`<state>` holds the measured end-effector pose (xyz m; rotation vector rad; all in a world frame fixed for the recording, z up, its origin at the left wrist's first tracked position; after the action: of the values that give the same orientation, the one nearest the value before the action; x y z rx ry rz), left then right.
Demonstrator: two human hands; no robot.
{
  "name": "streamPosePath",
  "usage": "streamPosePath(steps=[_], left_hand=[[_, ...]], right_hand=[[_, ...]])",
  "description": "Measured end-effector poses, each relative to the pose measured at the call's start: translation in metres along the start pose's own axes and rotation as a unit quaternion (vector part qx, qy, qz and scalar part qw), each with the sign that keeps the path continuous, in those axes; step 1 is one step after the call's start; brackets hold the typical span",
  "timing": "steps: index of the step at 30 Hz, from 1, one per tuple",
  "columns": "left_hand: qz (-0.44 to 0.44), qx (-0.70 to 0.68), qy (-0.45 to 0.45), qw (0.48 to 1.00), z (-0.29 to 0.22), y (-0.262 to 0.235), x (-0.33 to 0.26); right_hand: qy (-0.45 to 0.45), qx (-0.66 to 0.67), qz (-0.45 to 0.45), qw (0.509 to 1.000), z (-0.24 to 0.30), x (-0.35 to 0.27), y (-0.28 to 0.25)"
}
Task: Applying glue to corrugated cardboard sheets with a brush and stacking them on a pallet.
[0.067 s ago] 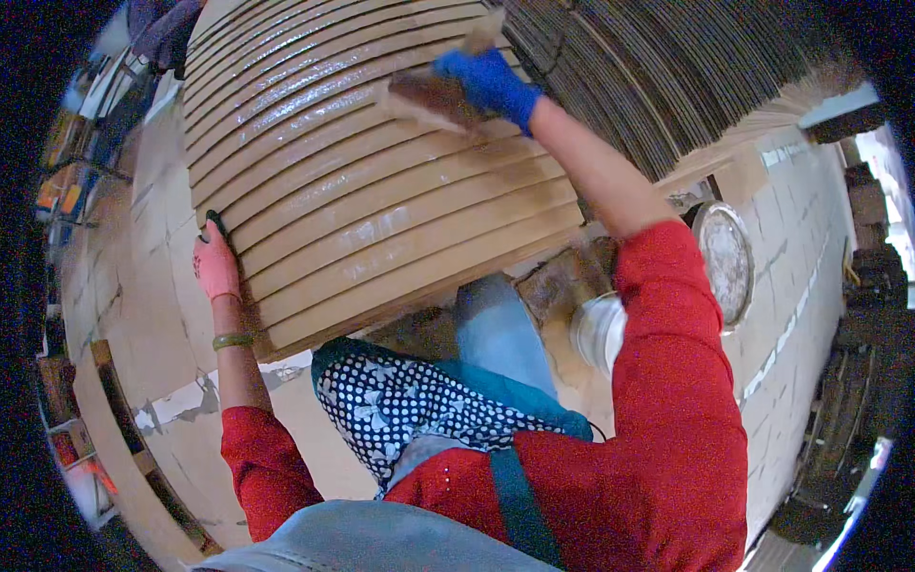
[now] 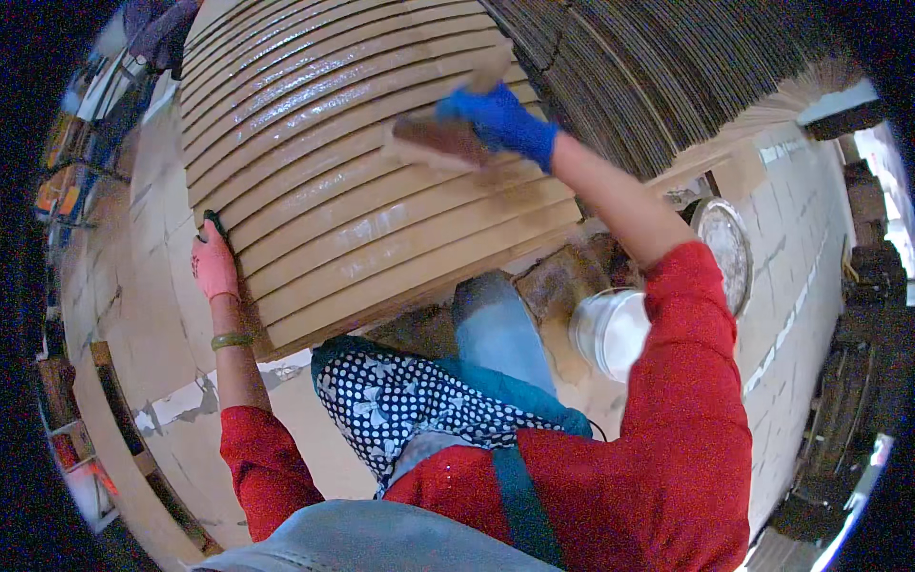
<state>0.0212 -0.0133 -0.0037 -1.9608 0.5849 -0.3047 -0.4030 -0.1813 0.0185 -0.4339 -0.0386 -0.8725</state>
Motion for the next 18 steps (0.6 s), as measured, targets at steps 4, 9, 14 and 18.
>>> streamPosePath(steps=[4,9,14,18], left_hand=[[0.006,0.000,0.000,1.000,-0.003,0.003,-0.002],[0.002,-0.009,-0.002,1.000,-0.014,-0.005,-0.010],[-0.002,-0.053,0.036,0.998,-0.046,0.017,-0.016],[-0.020,0.003,-0.014,1.000,0.018,-0.010,0.001]], right_hand=[[0.087,-0.030,0.017,0.996,0.041,-0.014,0.008],[-0.128,-0.371,-0.024,0.919,0.042,0.108,-0.031],[-0.069,-0.248,0.004,0.966,-0.018,0.147,-0.098],[-0.086,-0.085,0.130,0.984,0.017,0.080,0.044]])
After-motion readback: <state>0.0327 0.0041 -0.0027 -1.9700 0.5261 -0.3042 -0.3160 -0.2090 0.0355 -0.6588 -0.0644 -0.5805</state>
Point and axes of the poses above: each hand's wrist, its own x-axis towards the middle knuckle, its own y-axis out of the palm, z = x × y, the point moved 2 cm from there along x, towards the middle knuckle, and after that the axes turned 6 degrees about -y, right-handed, at the moved point
